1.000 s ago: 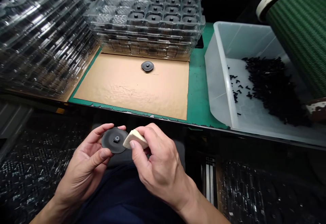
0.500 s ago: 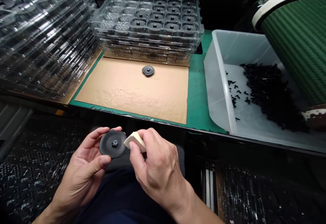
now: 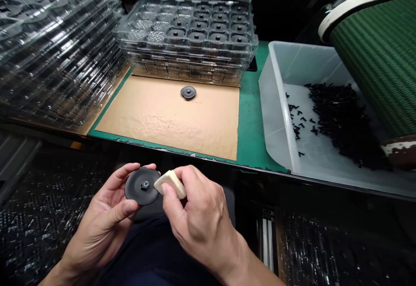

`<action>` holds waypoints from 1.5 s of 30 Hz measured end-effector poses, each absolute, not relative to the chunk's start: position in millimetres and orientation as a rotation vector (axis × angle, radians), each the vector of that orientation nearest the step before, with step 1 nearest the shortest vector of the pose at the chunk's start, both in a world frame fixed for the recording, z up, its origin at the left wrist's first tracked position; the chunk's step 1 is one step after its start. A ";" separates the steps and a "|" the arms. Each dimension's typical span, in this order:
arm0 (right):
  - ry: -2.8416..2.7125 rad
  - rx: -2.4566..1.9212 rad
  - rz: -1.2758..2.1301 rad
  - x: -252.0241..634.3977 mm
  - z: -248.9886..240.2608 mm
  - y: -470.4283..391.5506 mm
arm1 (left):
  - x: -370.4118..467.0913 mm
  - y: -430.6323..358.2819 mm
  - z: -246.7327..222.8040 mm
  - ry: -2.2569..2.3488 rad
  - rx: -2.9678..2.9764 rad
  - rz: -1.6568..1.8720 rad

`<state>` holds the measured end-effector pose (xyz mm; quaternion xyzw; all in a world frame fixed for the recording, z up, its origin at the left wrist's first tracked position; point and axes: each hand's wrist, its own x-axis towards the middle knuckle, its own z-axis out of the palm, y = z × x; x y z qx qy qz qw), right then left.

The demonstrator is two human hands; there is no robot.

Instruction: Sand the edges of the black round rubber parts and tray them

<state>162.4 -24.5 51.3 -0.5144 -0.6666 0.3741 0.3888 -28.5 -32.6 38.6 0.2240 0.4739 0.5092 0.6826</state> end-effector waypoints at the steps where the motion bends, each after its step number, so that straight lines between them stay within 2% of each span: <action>1: -1.692 -1.285 1.028 162.5 51.5 -24.9 | -28.4 -32.9 37.7 1.055 0.500 1.144; 3: -1.694 -1.250 1.099 162.3 51.4 -25.3 | -28.3 -33.7 35.8 1.033 0.507 1.155; 7: -1.713 -1.334 0.873 161.8 51.1 -25.9 | -28.9 -34.7 33.6 1.032 0.514 1.156; 11: -1.694 -1.243 1.140 162.5 52.5 -26.1 | -31.2 -34.7 32.9 1.017 0.512 1.139; 15: -1.667 -1.334 0.882 161.8 49.5 -24.8 | -34.0 -34.8 32.4 1.017 0.499 1.090; 19: -1.632 -1.202 1.150 159.7 45.0 -26.0 | -37.2 -34.2 32.4 0.982 0.489 1.074; 23: -1.661 -1.249 0.927 160.2 41.9 -26.1 | -41.1 -32.6 33.2 0.977 0.477 1.041; 27: -1.693 -1.176 1.175 163.6 44.3 -25.3 | -43.7 -31.7 33.3 0.985 0.369 0.963; 31: -1.766 -1.200 1.016 164.9 43.6 -25.6 | -43.2 -29.2 30.4 0.936 0.297 0.921; 35: -1.874 -1.161 1.080 164.6 39.1 -24.3 | -42.9 -27.8 29.5 0.963 0.250 0.914; 38: -1.913 -1.255 0.813 164.6 36.9 -22.2 | -43.9 -27.8 29.3 0.987 0.238 0.884; 42: -1.942 -1.153 1.060 165.2 38.4 -21.3 | -44.4 -26.5 27.3 1.004 0.214 0.885; 45: -1.987 -1.217 0.899 165.4 40.0 -21.4 | -43.5 -25.6 26.5 0.983 0.235 0.861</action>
